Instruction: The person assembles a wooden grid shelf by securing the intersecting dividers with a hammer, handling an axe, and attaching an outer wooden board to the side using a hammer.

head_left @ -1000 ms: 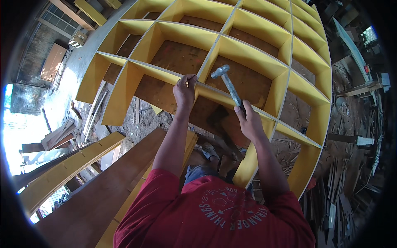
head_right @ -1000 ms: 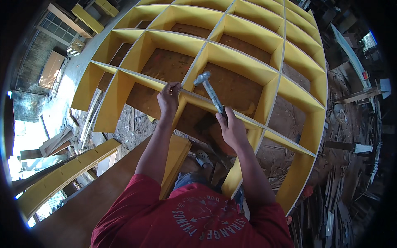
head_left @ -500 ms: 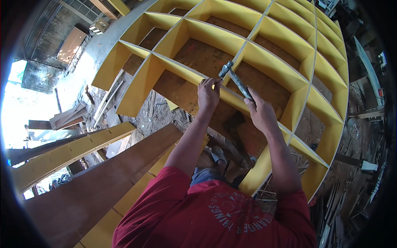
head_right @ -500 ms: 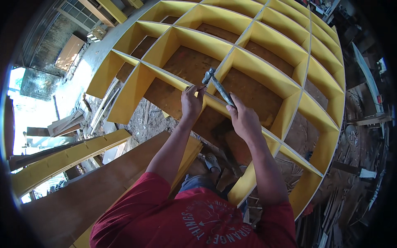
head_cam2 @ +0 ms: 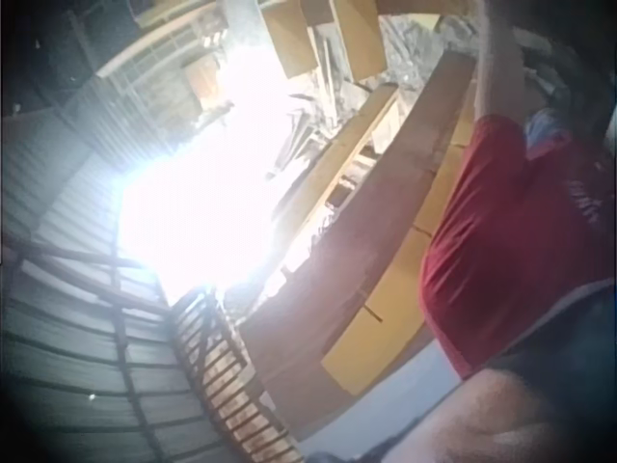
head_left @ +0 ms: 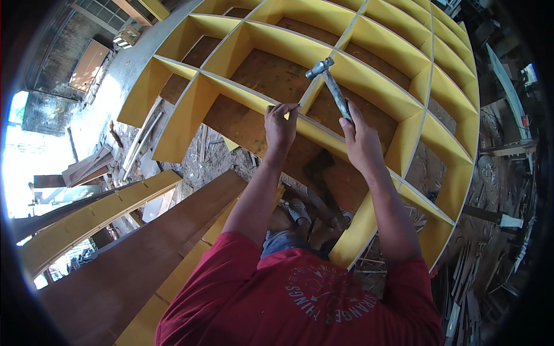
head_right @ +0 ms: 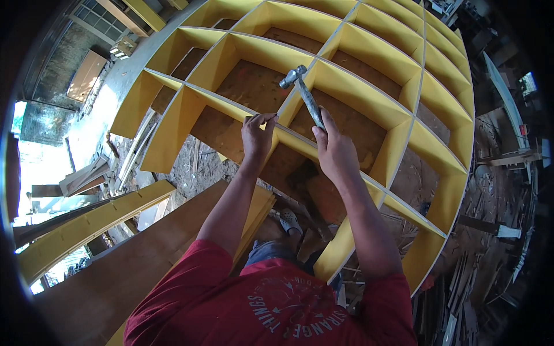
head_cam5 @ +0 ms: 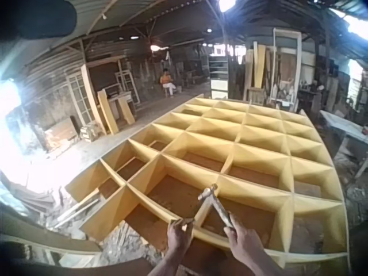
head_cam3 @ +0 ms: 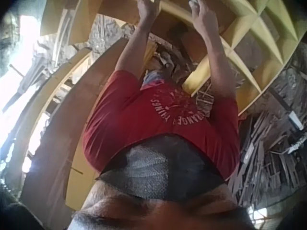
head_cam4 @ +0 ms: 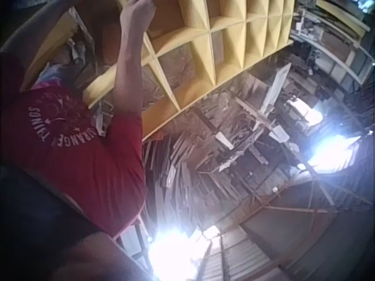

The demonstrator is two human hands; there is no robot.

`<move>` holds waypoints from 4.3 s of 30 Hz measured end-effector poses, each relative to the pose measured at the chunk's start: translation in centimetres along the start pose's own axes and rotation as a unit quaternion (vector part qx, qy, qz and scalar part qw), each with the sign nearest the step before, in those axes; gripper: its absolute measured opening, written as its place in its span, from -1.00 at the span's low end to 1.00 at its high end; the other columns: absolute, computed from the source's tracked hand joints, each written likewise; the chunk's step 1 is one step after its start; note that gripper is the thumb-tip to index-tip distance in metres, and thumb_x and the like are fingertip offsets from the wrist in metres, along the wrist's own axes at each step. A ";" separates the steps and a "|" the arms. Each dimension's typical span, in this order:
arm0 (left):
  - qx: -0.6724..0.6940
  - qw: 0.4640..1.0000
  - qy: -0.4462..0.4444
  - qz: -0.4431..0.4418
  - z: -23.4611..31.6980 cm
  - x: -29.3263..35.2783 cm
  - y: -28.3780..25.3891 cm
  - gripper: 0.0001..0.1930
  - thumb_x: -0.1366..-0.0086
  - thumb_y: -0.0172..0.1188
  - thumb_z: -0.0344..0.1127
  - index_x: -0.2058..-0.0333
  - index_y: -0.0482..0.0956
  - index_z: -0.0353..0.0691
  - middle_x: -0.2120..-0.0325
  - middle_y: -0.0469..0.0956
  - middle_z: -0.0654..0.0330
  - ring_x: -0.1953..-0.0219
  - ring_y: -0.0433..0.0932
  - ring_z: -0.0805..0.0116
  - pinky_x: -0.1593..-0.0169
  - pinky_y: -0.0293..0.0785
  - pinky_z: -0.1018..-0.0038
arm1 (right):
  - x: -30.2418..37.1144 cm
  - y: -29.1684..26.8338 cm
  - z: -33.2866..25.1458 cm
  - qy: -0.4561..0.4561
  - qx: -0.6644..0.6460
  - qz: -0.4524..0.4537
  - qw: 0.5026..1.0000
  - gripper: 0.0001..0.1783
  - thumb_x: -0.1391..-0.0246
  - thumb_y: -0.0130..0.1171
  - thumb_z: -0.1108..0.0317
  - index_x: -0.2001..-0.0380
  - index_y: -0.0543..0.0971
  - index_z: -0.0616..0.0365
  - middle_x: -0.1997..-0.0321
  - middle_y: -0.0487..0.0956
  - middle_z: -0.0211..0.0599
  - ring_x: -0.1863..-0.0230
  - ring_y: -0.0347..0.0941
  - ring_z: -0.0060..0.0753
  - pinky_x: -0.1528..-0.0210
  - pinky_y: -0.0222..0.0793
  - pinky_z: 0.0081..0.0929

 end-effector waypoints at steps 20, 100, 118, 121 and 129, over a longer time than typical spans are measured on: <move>0.020 1.000 0.007 -0.018 0.4 0.0 0.6 -0.86 -0.27 0.42 -0.32 0.24 0.81 -0.22 0.28 0.74 0.07 0.15 0.63 0.07 -0.01 0.56 0.22 | 1.0 1.1 1.8 0.012 -0.056 0.051 0.997 -0.44 -0.46 0.08 0.17 -0.46 0.37 -0.04 0.25 0.69 0.25 0.20 0.65 0.37 0.13 0.52 0.17; -0.234 0.936 -0.127 -0.231 -2.0 4.0 0.5 -0.71 -0.27 0.14 -0.27 0.18 0.70 -0.34 0.21 0.74 -0.16 0.10 0.73 -0.15 -0.03 0.64 0.06 | 4.0 3.5 2.1 -0.058 0.155 -0.033 0.986 -0.65 -0.50 0.02 0.11 0.05 0.34 0.22 0.46 0.60 0.22 0.28 0.57 0.50 0.22 0.45 0.29; -0.132 0.945 -0.215 -0.209 -3.4 3.9 -1.7 -0.29 -0.07 0.33 -0.08 -0.13 0.49 -0.48 0.01 0.65 -0.27 -0.12 0.63 -0.18 -0.22 0.54 0.11 | 3.7 -0.3 -4.3 -0.063 0.066 -0.027 0.995 -0.63 -0.48 0.07 0.07 0.18 0.41 0.20 0.41 0.63 0.24 0.28 0.62 0.43 0.29 0.49 0.19; -0.110 0.958 -0.204 -0.166 -3.2 3.6 -2.1 -0.14 -0.06 0.35 -0.11 -0.28 0.32 -0.48 -0.09 0.59 -0.28 -0.17 0.59 -0.21 -0.25 0.53 0.11 | 3.0 -2.3 -3.9 -0.099 -0.075 0.113 0.986 -0.63 -0.47 0.07 0.06 0.18 0.42 0.20 0.43 0.63 0.24 0.30 0.61 0.42 0.31 0.48 0.20; -0.089 0.968 -0.184 -0.149 -3.8 3.8 -1.5 -0.01 -0.05 0.35 -0.20 -0.41 0.12 -0.50 -0.30 0.41 -0.28 -0.30 0.48 -0.20 -0.32 0.48 0.14 | 5.0 3.6 -2.7 -0.103 0.143 -0.066 0.982 -0.58 -0.46 0.12 0.01 0.27 0.43 0.19 0.52 0.60 0.14 0.38 0.62 0.32 0.43 0.43 0.05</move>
Point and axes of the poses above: each hand's wrist, its own x-axis away from the middle knuckle, its own y-axis out of the palm, z = x × y, the point moved 8 cm from there along -x, towards the middle knuckle
